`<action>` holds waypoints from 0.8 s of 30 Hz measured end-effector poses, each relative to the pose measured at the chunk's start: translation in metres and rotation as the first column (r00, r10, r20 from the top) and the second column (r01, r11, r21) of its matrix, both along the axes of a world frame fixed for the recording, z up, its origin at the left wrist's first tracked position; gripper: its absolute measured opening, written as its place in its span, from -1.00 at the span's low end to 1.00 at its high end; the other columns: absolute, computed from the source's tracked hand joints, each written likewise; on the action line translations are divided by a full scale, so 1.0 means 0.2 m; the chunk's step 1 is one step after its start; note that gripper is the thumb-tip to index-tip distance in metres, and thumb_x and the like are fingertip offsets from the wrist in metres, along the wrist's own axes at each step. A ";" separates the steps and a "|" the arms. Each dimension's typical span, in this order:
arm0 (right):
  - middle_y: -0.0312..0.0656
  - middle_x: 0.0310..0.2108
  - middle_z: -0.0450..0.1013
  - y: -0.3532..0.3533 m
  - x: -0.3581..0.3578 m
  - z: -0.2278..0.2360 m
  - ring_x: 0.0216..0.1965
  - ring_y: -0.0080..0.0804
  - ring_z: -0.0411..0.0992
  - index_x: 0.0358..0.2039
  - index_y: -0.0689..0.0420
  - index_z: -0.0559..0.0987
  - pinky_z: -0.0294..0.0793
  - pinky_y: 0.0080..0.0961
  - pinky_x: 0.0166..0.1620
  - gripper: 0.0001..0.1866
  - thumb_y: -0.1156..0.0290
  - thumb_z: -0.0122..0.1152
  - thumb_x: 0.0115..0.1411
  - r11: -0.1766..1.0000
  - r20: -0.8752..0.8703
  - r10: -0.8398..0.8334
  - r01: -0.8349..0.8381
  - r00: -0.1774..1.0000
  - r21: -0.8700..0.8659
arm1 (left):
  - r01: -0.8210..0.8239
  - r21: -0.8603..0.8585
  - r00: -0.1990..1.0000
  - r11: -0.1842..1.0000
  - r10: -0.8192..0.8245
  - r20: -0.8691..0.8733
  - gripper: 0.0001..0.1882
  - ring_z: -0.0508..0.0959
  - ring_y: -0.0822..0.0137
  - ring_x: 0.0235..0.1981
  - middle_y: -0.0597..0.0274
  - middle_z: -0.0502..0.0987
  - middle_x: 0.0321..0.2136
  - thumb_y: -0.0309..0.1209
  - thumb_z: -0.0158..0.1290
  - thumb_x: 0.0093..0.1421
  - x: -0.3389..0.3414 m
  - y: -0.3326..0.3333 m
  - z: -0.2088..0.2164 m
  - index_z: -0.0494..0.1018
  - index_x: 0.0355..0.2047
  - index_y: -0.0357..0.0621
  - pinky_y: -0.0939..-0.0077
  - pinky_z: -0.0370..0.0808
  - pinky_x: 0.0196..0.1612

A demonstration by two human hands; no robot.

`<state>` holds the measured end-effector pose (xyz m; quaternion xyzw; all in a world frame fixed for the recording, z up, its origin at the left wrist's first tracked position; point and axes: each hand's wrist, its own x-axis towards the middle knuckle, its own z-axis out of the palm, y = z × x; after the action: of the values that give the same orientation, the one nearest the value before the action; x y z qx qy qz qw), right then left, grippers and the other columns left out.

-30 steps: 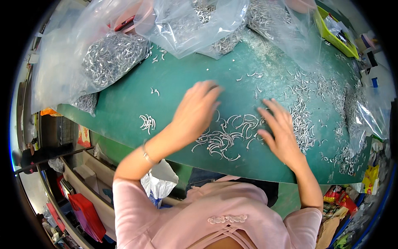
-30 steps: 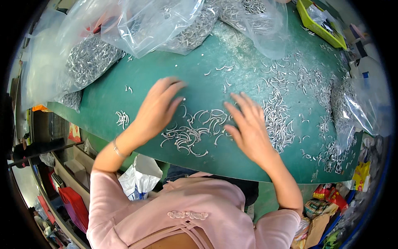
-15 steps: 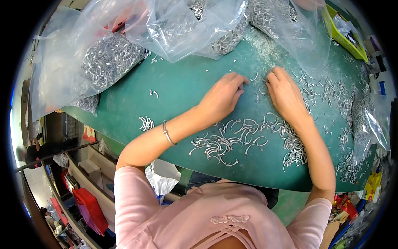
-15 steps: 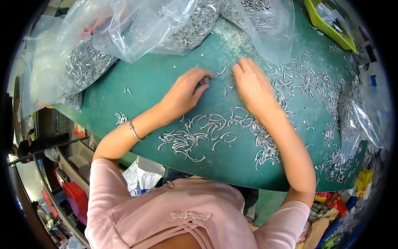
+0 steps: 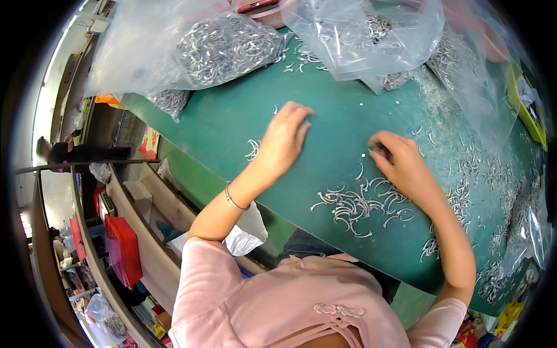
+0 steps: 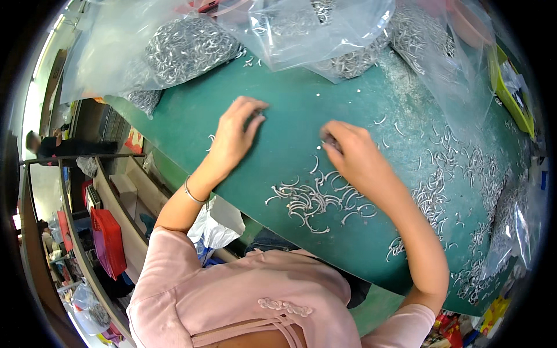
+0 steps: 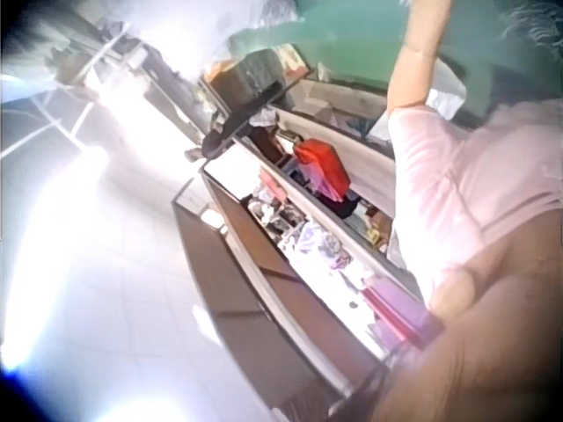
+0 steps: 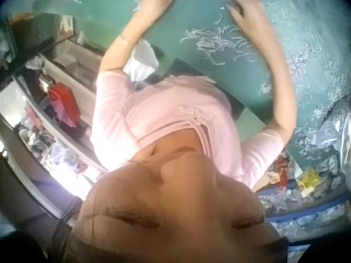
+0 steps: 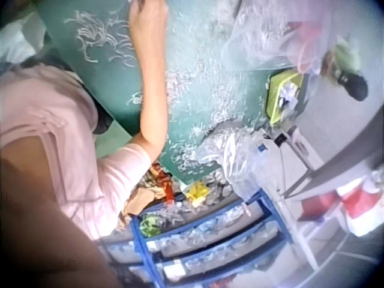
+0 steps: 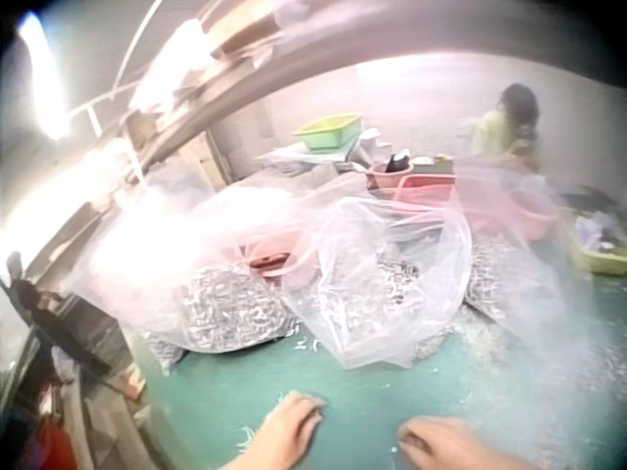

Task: The person sorts small silver metal hooks on a green table, picking them up and placing them into piles. They occasionally transfer hooks into a plastic bag. The task is performed by hand without tools.

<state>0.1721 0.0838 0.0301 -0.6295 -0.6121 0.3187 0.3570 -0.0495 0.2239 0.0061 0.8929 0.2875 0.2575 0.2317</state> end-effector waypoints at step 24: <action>-0.11 -0.29 0.54 0.59 -0.35 -0.18 -0.23 -0.45 0.52 -0.16 0.34 0.53 0.52 -0.51 -0.13 -0.77 0.70 0.11 0.14 0.996 -0.151 0.090 -0.086 0.984 0.028 | -0.193 0.138 0.959 0.972 0.216 -0.181 -0.60 0.38 0.02 0.04 0.05 0.38 -0.03 -0.44 0.21 0.12 -0.18 0.13 0.01 0.45 0.00 -0.11 0.17 0.31 0.11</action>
<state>0.1017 0.2009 -0.0068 -0.5718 -0.6136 0.3748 0.3950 -0.0851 0.2508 0.0082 0.8916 0.3837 0.2080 0.1209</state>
